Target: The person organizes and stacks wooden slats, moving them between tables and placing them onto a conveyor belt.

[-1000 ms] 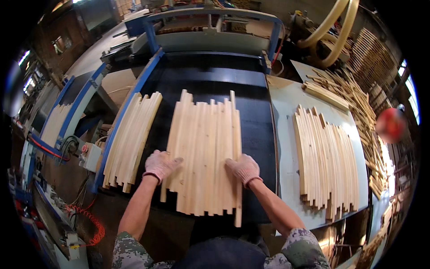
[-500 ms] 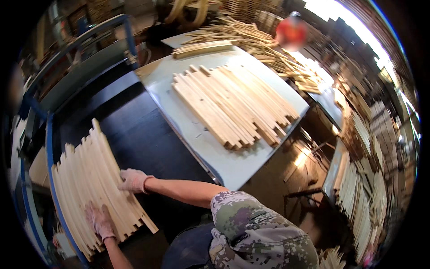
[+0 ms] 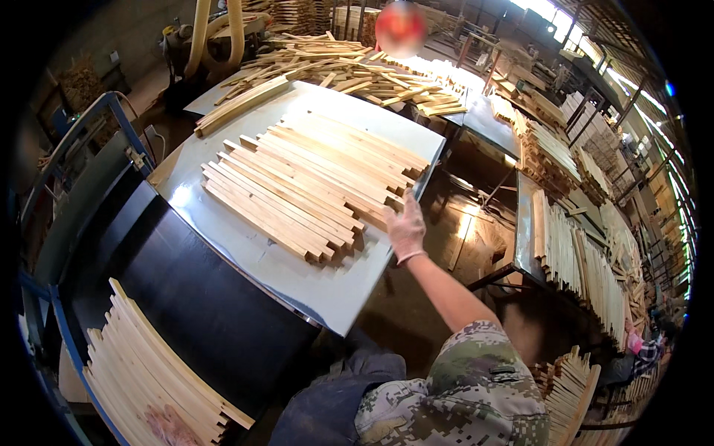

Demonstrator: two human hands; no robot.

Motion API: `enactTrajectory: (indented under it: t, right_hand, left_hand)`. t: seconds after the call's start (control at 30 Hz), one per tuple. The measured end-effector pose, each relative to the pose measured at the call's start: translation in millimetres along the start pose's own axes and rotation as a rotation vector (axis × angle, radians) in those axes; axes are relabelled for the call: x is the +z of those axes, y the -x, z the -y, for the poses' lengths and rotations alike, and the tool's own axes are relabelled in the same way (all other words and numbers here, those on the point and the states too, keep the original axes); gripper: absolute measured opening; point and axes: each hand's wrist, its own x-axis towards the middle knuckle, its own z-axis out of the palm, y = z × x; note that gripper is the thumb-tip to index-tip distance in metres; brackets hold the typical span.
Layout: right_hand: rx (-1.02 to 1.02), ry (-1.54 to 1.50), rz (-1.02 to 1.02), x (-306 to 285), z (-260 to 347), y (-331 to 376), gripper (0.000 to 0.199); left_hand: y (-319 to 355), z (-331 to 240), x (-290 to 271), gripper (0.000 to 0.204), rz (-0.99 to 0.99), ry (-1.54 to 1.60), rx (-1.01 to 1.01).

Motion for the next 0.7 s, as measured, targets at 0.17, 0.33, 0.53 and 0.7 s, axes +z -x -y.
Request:
enactTrajectory:
  t: [0.17,0.33,0.53,0.7]
  right_hand:
    - [-0.836,0.9,0.225,-6,-103,-67,0.013]
    - [-0.874,0.718,-0.064,-4,-102,-59,0.009]
    - [0.083,-0.202,0.351,-11,-66,-28,0.046]
    - [-0.19,0.139,0.5,3,-51,-45,0.056]
  left_hand:
    - [-38,15,41,0.059,0.293,-0.491,0.205]
    - [-31,-67,11,0.065,-0.158,0.454,-0.063]
    - [-14,-197,-16,0.063,-0.169,0.656,0.295]
    - [-3,-341,-17,0.066,-0.011,0.791,0.598]
